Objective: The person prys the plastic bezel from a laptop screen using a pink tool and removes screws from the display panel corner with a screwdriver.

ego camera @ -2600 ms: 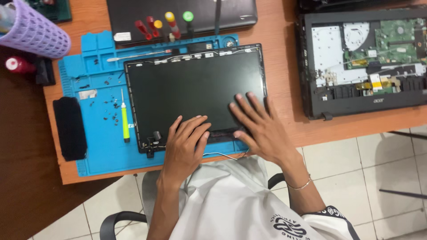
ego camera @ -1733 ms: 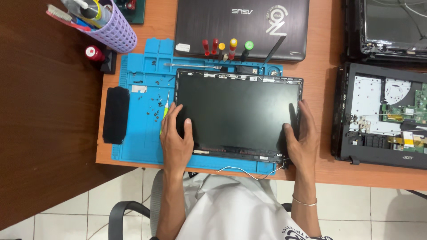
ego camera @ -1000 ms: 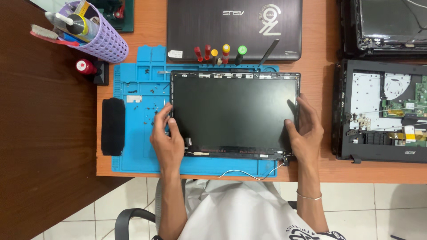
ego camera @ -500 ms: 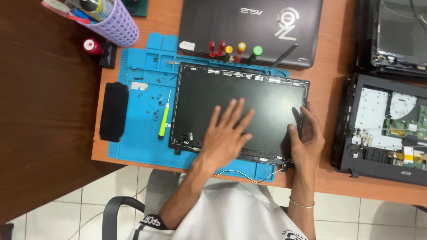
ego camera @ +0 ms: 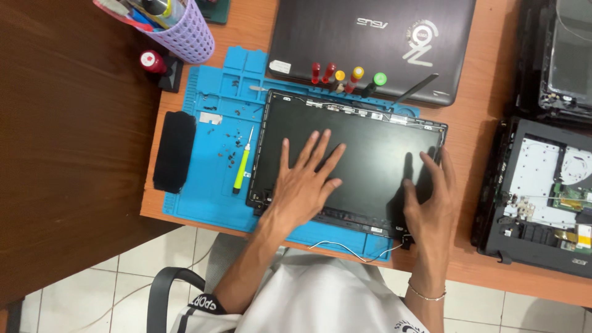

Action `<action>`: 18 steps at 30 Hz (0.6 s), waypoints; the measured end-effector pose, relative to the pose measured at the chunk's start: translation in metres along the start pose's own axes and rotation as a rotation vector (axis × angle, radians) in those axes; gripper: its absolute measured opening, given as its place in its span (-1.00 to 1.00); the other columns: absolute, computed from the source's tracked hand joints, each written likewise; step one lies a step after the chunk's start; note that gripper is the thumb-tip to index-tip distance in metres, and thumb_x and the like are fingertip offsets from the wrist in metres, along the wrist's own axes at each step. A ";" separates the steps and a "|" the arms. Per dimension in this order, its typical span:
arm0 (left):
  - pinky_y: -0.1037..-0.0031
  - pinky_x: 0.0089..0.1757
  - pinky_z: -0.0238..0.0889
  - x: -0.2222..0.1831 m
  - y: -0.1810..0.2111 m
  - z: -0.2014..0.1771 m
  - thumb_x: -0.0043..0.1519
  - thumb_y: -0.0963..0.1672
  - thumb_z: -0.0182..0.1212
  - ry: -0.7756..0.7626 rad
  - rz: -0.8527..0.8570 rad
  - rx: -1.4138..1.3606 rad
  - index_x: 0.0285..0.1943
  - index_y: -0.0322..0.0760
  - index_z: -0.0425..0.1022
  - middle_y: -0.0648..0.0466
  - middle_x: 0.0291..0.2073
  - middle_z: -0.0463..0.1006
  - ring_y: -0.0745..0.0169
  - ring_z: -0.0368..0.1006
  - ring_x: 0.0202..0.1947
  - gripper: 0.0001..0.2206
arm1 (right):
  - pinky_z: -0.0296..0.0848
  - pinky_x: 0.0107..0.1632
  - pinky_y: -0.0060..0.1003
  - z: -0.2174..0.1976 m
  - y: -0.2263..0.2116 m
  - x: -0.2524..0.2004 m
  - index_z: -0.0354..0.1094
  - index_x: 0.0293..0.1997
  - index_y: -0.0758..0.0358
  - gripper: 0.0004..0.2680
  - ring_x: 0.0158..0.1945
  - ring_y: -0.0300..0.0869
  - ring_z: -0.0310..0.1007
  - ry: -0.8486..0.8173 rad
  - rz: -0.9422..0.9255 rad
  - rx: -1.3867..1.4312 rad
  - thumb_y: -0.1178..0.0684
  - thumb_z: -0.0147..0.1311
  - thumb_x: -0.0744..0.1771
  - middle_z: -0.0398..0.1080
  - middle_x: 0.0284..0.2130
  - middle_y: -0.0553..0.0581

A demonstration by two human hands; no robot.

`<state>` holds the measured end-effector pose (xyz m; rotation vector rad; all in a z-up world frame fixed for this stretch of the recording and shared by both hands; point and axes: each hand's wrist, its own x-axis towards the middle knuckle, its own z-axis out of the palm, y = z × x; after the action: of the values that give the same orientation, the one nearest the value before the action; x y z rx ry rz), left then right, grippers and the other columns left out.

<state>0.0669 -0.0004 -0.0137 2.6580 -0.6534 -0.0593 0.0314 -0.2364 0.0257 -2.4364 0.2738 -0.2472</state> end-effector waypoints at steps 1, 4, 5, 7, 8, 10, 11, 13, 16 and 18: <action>-0.25 0.34 -0.46 0.001 -0.006 -0.003 0.34 0.08 -0.01 0.010 -0.041 0.023 0.57 -0.08 0.06 -0.07 0.55 -0.03 -0.04 -0.16 0.54 -0.40 | 0.24 0.42 -0.01 0.002 -0.005 0.002 0.34 0.26 0.23 -0.60 0.45 0.22 0.17 -0.007 -0.047 -0.009 0.28 0.22 0.27 0.15 0.42 0.33; -0.28 0.33 -0.47 0.010 -0.040 -0.017 0.36 0.06 0.01 0.078 -0.164 0.074 0.57 -0.21 0.04 -0.11 0.54 -0.01 -0.07 -0.12 0.53 -0.38 | 0.23 0.42 0.04 0.009 -0.018 0.005 0.36 0.24 0.25 -0.63 0.42 0.24 0.19 -0.030 -0.144 -0.018 0.25 0.22 0.28 0.17 0.38 0.32; -0.29 0.35 -0.48 0.011 -0.051 -0.022 0.39 0.05 0.01 0.125 -0.211 0.080 0.59 -0.26 0.01 -0.12 0.55 -0.01 -0.08 -0.11 0.55 -0.38 | 0.23 0.40 0.05 0.013 -0.021 0.005 0.36 0.23 0.25 -0.65 0.38 0.23 0.22 -0.046 -0.146 -0.008 0.24 0.21 0.29 0.22 0.35 0.32; -0.27 0.37 -0.44 0.010 -0.061 -0.028 0.41 0.02 0.04 0.218 -0.226 0.097 0.59 -0.31 0.05 -0.13 0.54 0.06 -0.08 -0.04 0.54 -0.39 | 0.21 0.42 0.07 0.020 -0.029 0.006 0.39 0.19 0.25 -0.71 0.30 0.19 0.33 -0.051 -0.179 -0.002 0.25 0.17 0.32 0.34 0.23 0.29; -0.24 0.37 -0.39 0.010 -0.063 -0.032 0.40 0.00 0.07 0.262 -0.194 0.108 0.57 -0.30 0.11 -0.14 0.52 0.13 -0.09 0.02 0.52 -0.42 | 0.19 0.46 0.08 0.025 -0.033 0.008 0.42 0.15 0.25 -0.75 0.25 0.15 0.40 -0.040 -0.209 -0.006 0.26 0.14 0.33 0.42 0.15 0.26; -0.16 0.33 -0.23 0.008 -0.062 -0.037 0.37 -0.05 0.12 0.289 -0.153 0.060 0.45 -0.27 0.27 -0.09 0.35 0.30 -0.04 0.19 0.38 -0.53 | 0.24 0.46 0.07 0.033 -0.041 0.011 0.46 0.05 0.26 -0.83 0.10 0.10 0.50 -0.021 -0.238 -0.017 0.27 0.12 0.36 0.51 -0.02 0.23; -0.10 0.29 -0.11 0.005 -0.058 -0.038 0.35 -0.07 0.15 0.277 -0.150 0.006 0.34 -0.25 0.37 -0.03 0.21 0.40 0.02 0.29 0.27 -0.61 | 0.32 0.43 0.04 0.037 -0.046 0.015 0.47 0.00 0.27 -0.87 0.00 0.10 0.52 -0.015 -0.246 -0.021 0.26 0.12 0.37 0.53 -0.11 0.23; 0.02 0.20 0.05 0.002 -0.056 -0.042 0.34 -0.10 0.21 0.269 -0.138 -0.055 0.10 -0.22 0.49 0.05 -0.05 0.50 0.10 0.41 0.05 -0.80 | 0.42 0.21 -0.02 0.044 -0.058 0.020 0.50 -0.07 0.30 -0.92 -0.16 0.08 0.52 -0.033 -0.238 -0.004 0.25 0.13 0.37 0.54 -0.23 0.23; 0.19 0.05 0.16 0.000 -0.060 -0.047 0.35 -0.15 0.24 0.333 -0.103 -0.110 -0.16 -0.22 0.52 0.12 -0.29 0.51 0.15 0.45 -0.16 -0.94 | 0.47 -0.18 -0.09 0.051 -0.074 0.029 0.52 -0.15 0.31 -0.93 -0.31 0.04 0.49 -0.096 -0.210 0.036 0.19 0.19 0.33 0.53 -0.33 0.23; 0.25 -0.04 0.14 -0.005 -0.063 -0.052 0.32 -0.19 0.21 0.435 -0.073 -0.192 -0.13 -0.26 0.53 0.13 -0.26 0.53 0.14 0.45 -0.19 -0.97 | 0.45 -0.25 -0.11 0.059 -0.085 0.036 0.52 -0.24 0.30 -0.91 -0.37 0.02 0.48 -0.132 -0.210 0.029 0.11 0.27 0.32 0.51 -0.41 0.22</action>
<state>0.0971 0.0722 0.0093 2.3944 -0.3847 0.4042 0.0920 -0.1466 0.0392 -2.4399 -0.0438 -0.1786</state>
